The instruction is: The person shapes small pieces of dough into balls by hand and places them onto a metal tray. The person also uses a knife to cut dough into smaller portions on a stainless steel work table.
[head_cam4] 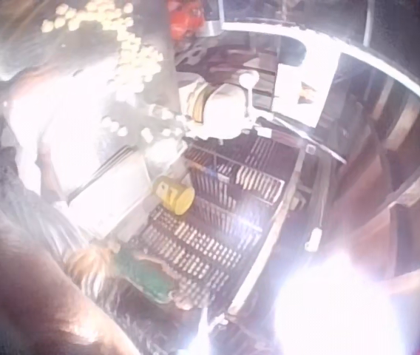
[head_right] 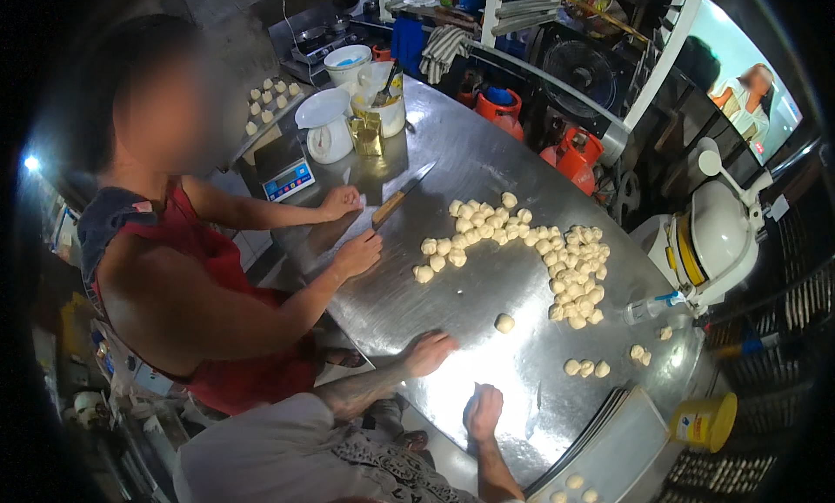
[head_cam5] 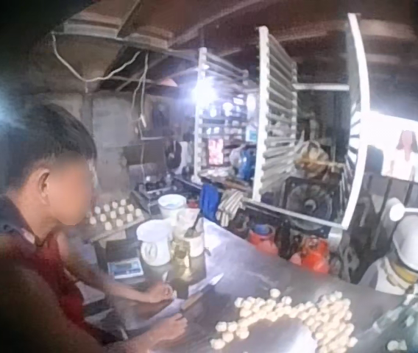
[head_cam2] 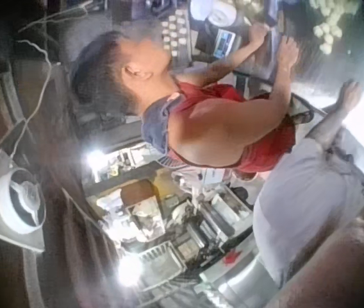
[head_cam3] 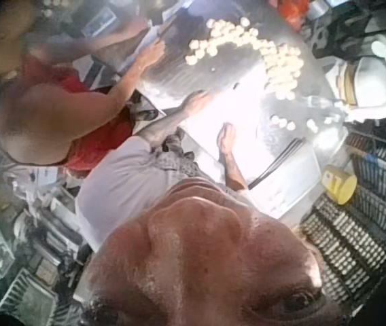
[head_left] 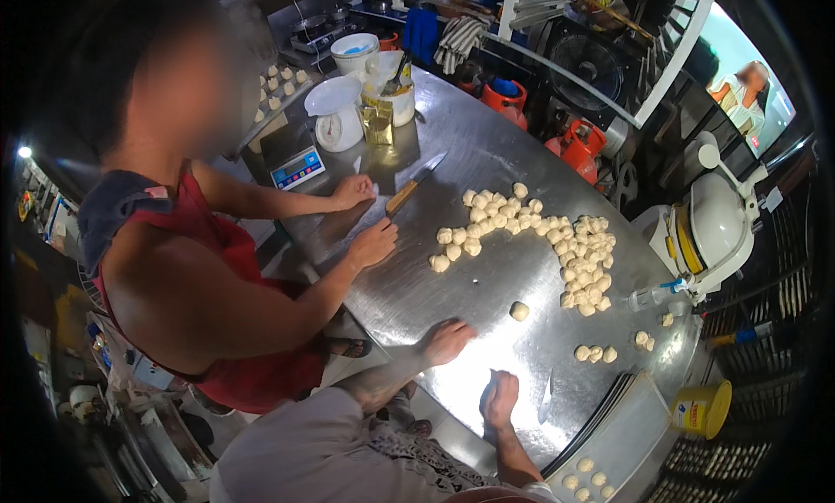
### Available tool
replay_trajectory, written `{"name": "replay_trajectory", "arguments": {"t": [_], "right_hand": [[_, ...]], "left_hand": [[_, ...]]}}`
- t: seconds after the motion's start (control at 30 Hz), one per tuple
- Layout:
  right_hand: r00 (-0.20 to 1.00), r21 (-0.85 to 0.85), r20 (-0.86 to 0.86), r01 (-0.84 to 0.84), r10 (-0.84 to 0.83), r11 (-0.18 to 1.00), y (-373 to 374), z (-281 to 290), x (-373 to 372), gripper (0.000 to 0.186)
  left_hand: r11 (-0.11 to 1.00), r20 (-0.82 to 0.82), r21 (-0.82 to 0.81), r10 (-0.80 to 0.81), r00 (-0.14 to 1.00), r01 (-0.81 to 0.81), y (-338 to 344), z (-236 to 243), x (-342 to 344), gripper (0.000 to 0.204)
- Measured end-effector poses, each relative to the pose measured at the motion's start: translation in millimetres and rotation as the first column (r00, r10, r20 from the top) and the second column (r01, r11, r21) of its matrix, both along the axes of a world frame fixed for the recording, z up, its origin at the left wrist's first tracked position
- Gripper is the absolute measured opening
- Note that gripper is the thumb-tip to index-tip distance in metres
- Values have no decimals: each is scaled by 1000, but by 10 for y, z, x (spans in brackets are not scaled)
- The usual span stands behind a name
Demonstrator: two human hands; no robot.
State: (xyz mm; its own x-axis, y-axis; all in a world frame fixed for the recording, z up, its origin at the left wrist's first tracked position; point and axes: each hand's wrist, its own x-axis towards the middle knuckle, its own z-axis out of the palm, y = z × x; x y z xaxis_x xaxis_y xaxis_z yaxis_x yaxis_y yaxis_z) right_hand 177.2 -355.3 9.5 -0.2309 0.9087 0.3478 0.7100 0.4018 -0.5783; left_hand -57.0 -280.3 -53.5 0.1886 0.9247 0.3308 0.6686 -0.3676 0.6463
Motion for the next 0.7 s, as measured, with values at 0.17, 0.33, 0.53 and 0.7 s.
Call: {"name": "replay_trajectory", "arguments": {"t": [0.17, 0.33, 0.53, 0.7], "right_hand": [[971, 41, 208, -131, 120, 991, 290, -115, 548, 19], [984, 76, -110, 152, -144, 985, 288, 43, -121, 19], [976, -31, 129, -173, 176, 984, 128, 3, 687, 25], [981, 87, 6, 191, -192, 978, 419, 51, -39, 21]], "left_hand": [[983, -108, -108, -158, 981, 147, 334, 172, -112, 22], [997, -1, -47, 68, 998, -68, 230, 325, 287, 17], [941, 97, -304, -124, 987, 148, 9, 224, -131, 19], [999, -34, -15, -35, 999, 35, 295, 458, 266, 16]]}}
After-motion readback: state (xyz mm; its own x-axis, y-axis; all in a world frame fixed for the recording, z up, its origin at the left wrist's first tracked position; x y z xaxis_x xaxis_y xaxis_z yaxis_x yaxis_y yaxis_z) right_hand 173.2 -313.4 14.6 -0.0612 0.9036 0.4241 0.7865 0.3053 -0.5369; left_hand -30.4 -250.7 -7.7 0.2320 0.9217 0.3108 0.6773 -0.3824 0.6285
